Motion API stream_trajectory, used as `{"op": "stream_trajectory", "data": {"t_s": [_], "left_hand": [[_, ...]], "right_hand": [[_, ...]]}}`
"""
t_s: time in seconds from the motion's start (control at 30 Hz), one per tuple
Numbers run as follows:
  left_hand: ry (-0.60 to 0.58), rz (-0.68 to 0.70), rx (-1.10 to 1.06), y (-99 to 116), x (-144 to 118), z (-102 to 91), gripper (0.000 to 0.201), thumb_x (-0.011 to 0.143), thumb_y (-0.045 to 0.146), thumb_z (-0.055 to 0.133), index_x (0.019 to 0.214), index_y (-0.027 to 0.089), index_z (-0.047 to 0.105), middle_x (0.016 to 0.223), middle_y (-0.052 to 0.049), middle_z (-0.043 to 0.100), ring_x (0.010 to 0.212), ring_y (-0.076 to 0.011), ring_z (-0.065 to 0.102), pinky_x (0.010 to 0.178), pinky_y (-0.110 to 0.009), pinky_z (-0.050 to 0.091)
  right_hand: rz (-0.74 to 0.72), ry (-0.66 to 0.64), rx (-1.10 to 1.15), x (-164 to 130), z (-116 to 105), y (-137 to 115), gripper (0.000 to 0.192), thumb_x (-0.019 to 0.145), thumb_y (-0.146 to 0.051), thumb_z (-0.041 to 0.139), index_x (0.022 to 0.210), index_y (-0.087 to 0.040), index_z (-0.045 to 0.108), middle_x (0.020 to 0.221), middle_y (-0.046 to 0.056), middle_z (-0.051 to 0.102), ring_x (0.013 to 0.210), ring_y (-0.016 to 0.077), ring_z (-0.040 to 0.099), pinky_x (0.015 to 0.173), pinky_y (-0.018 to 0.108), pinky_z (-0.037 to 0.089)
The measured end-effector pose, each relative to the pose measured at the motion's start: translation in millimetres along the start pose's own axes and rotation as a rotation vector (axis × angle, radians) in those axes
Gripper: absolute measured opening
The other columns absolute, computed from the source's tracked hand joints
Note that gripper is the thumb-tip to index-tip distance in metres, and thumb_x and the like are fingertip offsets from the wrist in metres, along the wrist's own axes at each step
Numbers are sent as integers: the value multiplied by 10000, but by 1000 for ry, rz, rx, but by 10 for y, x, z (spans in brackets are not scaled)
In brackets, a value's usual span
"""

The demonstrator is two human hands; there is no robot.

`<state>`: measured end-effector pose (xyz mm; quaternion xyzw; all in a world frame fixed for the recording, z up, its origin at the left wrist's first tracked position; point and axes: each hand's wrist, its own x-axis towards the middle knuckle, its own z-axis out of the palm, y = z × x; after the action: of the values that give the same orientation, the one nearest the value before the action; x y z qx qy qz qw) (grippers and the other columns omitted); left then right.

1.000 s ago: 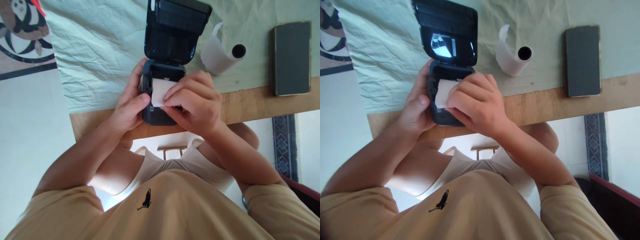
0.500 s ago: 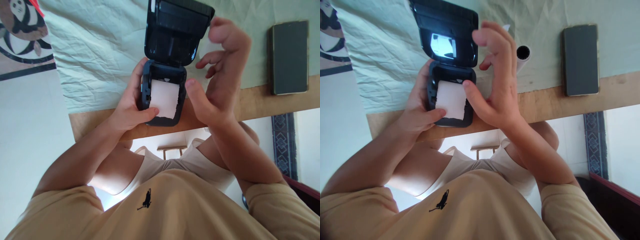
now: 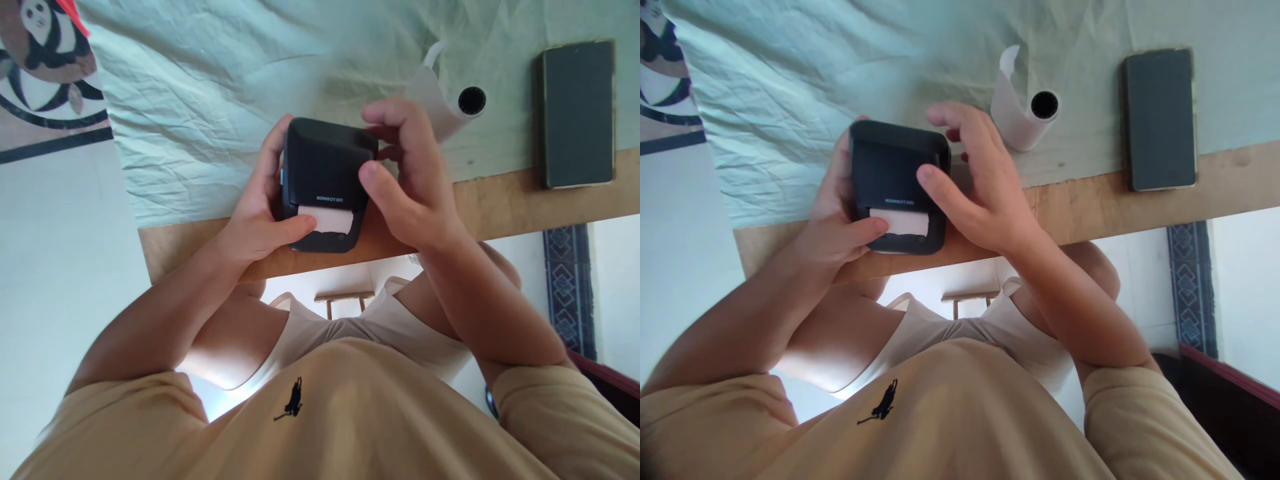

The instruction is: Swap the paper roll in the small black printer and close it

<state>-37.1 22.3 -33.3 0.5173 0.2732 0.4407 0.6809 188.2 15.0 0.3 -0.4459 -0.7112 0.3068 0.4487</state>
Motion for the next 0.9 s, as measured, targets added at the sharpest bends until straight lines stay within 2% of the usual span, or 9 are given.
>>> {"op": "stream_trajectory", "data": {"t_s": [0.1, 0.2, 0.33, 0.43, 0.5, 0.57, 0.7, 0.8, 0.9], "left_hand": [[113, -12, -40, 28, -23, 110, 886, 748, 398, 846, 1512, 253, 421, 1375, -87, 609, 1349, -326, 619, 1021, -447, 587], [228, -63, -112, 30, -36, 196, 627, 858, 577, 701, 1338, 189, 590, 1270, -98, 651, 1301, -343, 650, 923, -406, 613], [140, -91, -159, 34, -34, 186, 587, 879, 540, 721, 1296, 140, 621, 1180, -136, 695, 953, -251, 740, 652, -284, 572], [109, -60, -185, 49, -12, 165, 524, 910, 484, 707, 1285, 127, 629, 1157, -149, 722, 887, -222, 730, 592, -262, 537], [99, -49, -191, 63, 10, 189, 491, 939, 479, 673, 1289, 137, 634, 1205, -150, 729, 1014, -253, 740, 678, -282, 587], [106, -51, -215, 78, 31, 238, 505, 966, 511, 628, 1338, 170, 612, 1282, -134, 720, 1202, -281, 706, 854, -322, 628], [166, -89, -274, 138, 60, 333, 591, 991, 602, 548, 1407, 183, 566, 1340, -118, 716, 1454, -286, 555, 1180, -428, 525], [237, -200, -270, 216, 80, 364, 584, 1059, 577, 387, 1313, 97, 603, 1328, -145, 725, 1526, -288, 475, 1257, -486, 446], [317, -283, -288, 282, 107, 377, 572, 1112, 419, 180, 1329, 63, 572, 1371, -119, 707, 1573, -278, 390, 1280, -554, 390]], "right_hand": [[-18, -128, 36, 0, 32, 44, 584, 968, -603, 539, 1400, -222, 439, 1445, 100, 580, 1286, 237, 612, 1101, 426, 523], [-3, -210, 60, -12, 55, 68, 721, 957, -705, 506, 1468, -224, 343, 1524, 117, 519, 1281, 237, 627, 1128, 421, 517], [3, -251, -25, -19, 55, 97, 849, 899, -820, 485, 1486, -234, 302, 1540, 143, 505, 1314, 293, 617, 1166, 483, 498], [4, -255, -60, -15, 55, 126, 867, 893, -825, 481, 1499, -235, 290, 1541, 156, 500, 1313, 316, 613, 1140, 511, 518], [-8, -244, -34, -12, 59, 142, 852, 902, -821, 469, 1501, -241, 288, 1539, 145, 499, 1311, 311, 617, 1148, 508, 516], [-30, -228, 4, -11, 64, 148, 834, 913, -813, 466, 1500, -248, 289, 1552, 128, 487, 1340, 295, 604, 1179, 478, 498], [-11, -221, 26, -10, 70, 123, 849, 913, -833, 451, 1513, -256, 285, 1603, 114, 444, 1402, 272, 566, 1198, 409, 490], [47, -234, -14, -12, 70, 104, 872, 907, -858, 411, 1531, -265, 273, 1613, 113, 442, 1395, 283, 572, 1207, 439, 483], [67, -213, -75, -18, 67, 89, 809, 938, -810, 404, 1527, -264, 312, 1590, 120, 475, 1459, 282, 511, 1250, 452, 440]]}}
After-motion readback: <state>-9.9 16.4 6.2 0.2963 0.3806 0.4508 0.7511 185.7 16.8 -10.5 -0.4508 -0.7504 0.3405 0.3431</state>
